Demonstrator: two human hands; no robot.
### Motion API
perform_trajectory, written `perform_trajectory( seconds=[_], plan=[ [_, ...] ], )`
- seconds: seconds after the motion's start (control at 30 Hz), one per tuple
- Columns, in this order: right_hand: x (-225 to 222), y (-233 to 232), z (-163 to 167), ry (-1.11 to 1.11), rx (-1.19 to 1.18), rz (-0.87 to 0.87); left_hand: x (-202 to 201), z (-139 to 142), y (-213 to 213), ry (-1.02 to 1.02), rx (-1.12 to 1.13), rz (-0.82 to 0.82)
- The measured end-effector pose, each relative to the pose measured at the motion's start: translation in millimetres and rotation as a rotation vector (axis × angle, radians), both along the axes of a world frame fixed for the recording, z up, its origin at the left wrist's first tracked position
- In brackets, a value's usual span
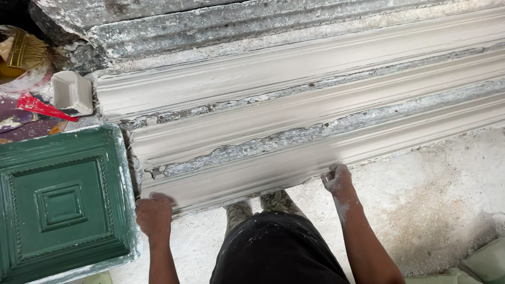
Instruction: The person pours water from a pink plastic cup into a bowl, cuts open a gypsum powder bag with a knife, scoops gypsum powder into the bowl by hand, and mixes a plaster slurry with their hand. They then apply the slurry onto a green square mold panel and handle long molded plaster pieces on the workbench.
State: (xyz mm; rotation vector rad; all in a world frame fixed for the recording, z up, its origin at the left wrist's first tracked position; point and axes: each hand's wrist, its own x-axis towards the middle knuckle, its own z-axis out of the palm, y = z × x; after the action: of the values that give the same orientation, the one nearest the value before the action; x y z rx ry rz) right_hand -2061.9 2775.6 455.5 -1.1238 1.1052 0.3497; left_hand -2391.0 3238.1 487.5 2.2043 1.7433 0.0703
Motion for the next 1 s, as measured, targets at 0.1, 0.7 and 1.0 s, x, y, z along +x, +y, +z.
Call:
perform_trajectory(
  seconds=[0.1,0.7,1.0],
  plan=[
    [4.8,-2.2,-2.0,0.065,-0.021,-0.012,0.4,-1.7,0.5,-0.001,0.018,0.008],
    [32.6,-26.4,3.6,0.012,0.018,0.119,60.5,87.2,-14.3,-0.04,-0.442,0.117],
    [51.3,-69.3,8.6,-0.219,-0.111,0.573,64.4,55.0,-30.4,0.016,-0.172,-0.051]
  ],
)
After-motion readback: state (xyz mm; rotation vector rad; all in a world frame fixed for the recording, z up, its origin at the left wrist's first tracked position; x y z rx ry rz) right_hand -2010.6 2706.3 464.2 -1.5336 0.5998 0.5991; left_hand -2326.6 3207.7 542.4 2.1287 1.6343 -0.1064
